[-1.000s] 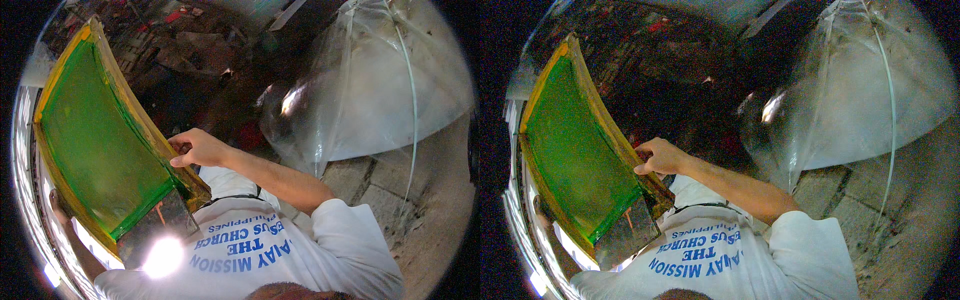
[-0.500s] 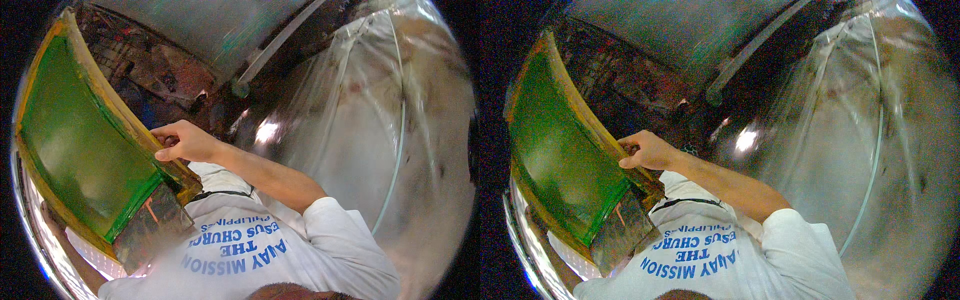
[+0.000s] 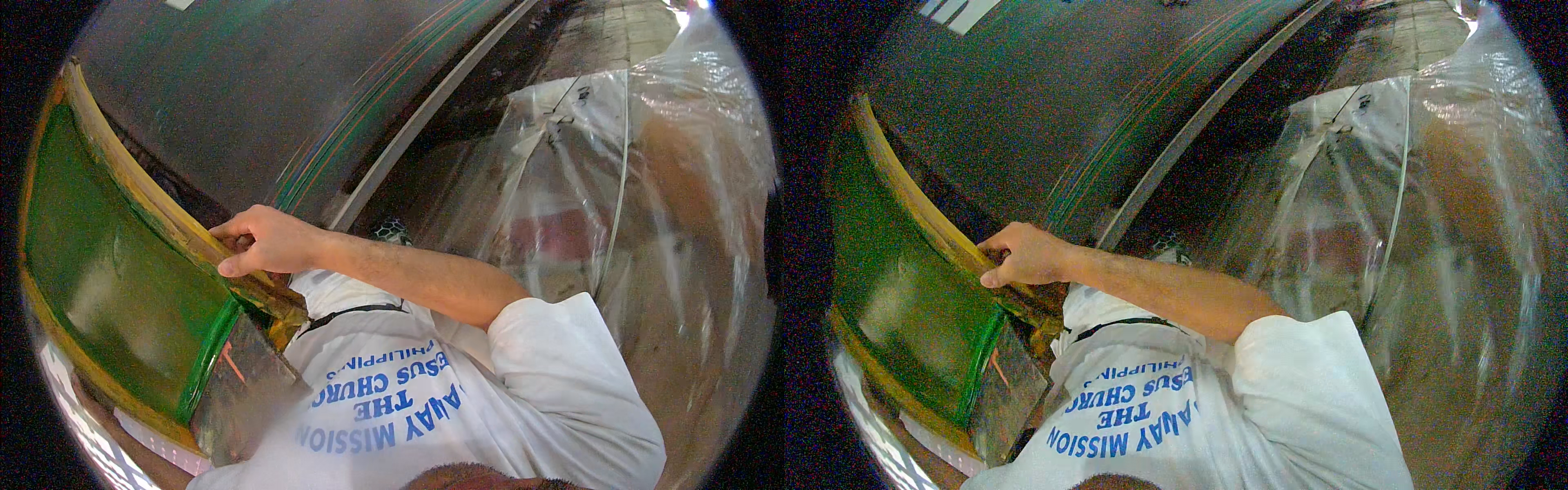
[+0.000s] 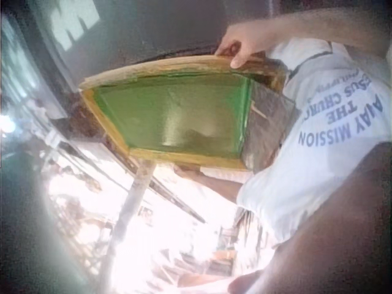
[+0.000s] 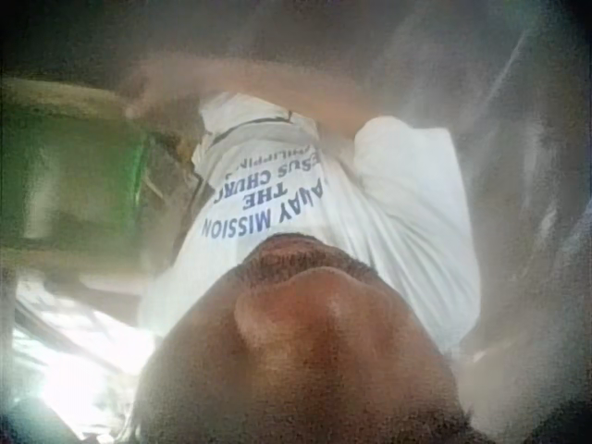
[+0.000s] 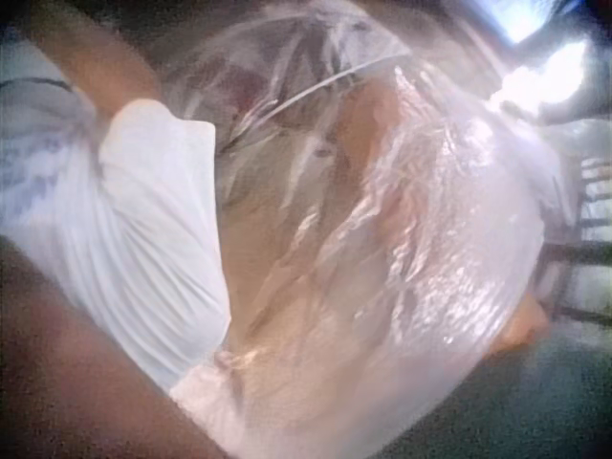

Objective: The person uses a squeegee to spread green ink across a screen printing frame and presses it onto a large flat surface with a patterned stencil. The person repeatedly lifts and repositions the screen to apply ink to different sections of the surface.

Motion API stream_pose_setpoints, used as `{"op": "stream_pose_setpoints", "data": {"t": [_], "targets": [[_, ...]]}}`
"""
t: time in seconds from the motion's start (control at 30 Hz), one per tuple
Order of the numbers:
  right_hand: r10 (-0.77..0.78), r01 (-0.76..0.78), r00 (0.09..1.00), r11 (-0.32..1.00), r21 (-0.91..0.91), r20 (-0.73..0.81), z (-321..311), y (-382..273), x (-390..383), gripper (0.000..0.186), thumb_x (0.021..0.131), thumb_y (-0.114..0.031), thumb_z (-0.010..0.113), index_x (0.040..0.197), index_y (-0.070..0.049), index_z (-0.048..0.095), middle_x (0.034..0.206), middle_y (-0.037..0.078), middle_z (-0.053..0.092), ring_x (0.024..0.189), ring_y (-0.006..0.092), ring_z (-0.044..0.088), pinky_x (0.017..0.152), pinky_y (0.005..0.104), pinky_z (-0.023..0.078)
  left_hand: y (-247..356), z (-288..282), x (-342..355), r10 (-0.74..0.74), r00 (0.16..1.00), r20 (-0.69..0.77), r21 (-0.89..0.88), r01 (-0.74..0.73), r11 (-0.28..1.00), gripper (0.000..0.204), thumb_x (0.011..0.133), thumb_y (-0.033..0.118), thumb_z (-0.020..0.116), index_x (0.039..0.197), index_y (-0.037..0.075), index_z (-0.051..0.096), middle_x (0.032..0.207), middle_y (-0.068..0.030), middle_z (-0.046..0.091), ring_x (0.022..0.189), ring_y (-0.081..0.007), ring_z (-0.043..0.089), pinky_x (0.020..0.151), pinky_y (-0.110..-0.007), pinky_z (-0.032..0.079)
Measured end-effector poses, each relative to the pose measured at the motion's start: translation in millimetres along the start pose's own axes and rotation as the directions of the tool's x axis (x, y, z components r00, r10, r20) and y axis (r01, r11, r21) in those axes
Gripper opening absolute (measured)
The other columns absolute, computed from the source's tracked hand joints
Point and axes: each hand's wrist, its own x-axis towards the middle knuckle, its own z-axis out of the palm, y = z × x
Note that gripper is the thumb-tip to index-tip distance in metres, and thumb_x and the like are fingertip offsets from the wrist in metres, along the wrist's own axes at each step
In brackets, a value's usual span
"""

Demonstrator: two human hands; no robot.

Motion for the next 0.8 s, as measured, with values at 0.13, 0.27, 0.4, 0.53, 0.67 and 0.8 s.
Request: {"op": "stream_pose_setpoints", "data": {"t": [0.13,0.27,0.4,0.53,0.67,0.8], "targets": [[-0.107,0.105,0.994,0.992,0.063,0.02,-97.5,9.8,-3.7,0.06,0.086,-0.027,0.08,0.14,-0.002,0.067,0.104,0.011,0.078,0.092,0.0159,0.07,0.086,0.0338,0.054,16.1,84.7,-35.3,0.018,0.999,-0.036,0.022,-0.017,1.0,0.061,0.104,0.046,0.06,0.15,0.008,0.049,0.142,-0.0116,0.056,0.128,-0.0286,0.057,0.108,-0.044,0.047],[-0.133,0.133,0.991,0.991,-0.003,0.031,-215.0,38.2,-17.3,0.061,0.087,-0.03,0.08,0.139,-0.001,0.066,0.107,0.015,0.077,0.093,0.0194,0.072,0.089,0.0341,0.055,20.8,191.9,-69.3,0.029,0.998,-0.054,0.06,-0.025,0.998,0.061,0.105,0.046,0.059,0.15,0.007,0.05,0.142,-0.0117,0.057,0.128,-0.0286,0.057,0.108,-0.044,0.046],[-0.106,0.107,0.994,0.992,-0.07,0.016,-346.5,58.1,-37.7,0.065,0.087,-0.034,0.08,0.139,0.002,0.065,0.112,0.019,0.075,0.098,0.0222,0.072,0.092,0.0344,0.054,40.3,311.1,-116.1,0.054,0.994,-0.092,0.085,-0.046,0.995,0.06,0.105,0.046,0.059,0.15,0.007,0.05,0.142,-0.0117,0.057,0.128,-0.0286,0.057,0.109,-0.043,0.046],[-0.175,0.162,0.984,0.956,-0.244,-0.035,-446.3,90.9,-91.2,0.066,0.088,-0.036,0.08,0.14,0.002,0.065,0.109,0.017,0.073,0.099,0.0224,0.069,0.088,0.0359,0.053,61.7,416.8,-183.4,0.066,0.992,-0.104,0.114,-0.054,0.992,0.06,0.105,0.046,0.058,0.149,0.007,0.051,0.142,-0.0117,0.057,0.128,-0.0286,0.057,0.109,-0.043,0.045],[-0.137,0.134,0.991,0.98,-0.149,-0.011,-517.7,83.3,-111.1,0.065,0.089,-0.033,0.08,0.141,0.002,0.064,0.103,0.014,0.071,0.095,0.0224,0.067,0.085,0.0368,0.052,79.4,490.1,-202.4,0.076,0.99,-0.118,0.103,-0.064,0.993,0.059,0.106,0.046,0.058,0.149,0.006,0.051,0.142,-0.0118,0.057,0.129,-0.0286,0.056,0.11,-0.043,0.045],[-0.165,0.165,0.986,0.968,-0.19,0.016,-570.5,67.7,-104.4,0.064,0.089,-0.03,0.081,0.142,0.002,0.063,0.103,0.014,0.071,0.094,0.0206,0.066,0.086,0.0347,0.052,92.5,546.5,-199.9,0.105,0.989,-0.1,0.117,-0.093,0.989,0.059,0.106,0.046,0.057,0.149,0.006,0.052,0.142,-0.0118,0.057,0.129,-0.0286,0.056,0.11,-0.043,0.045]]}}
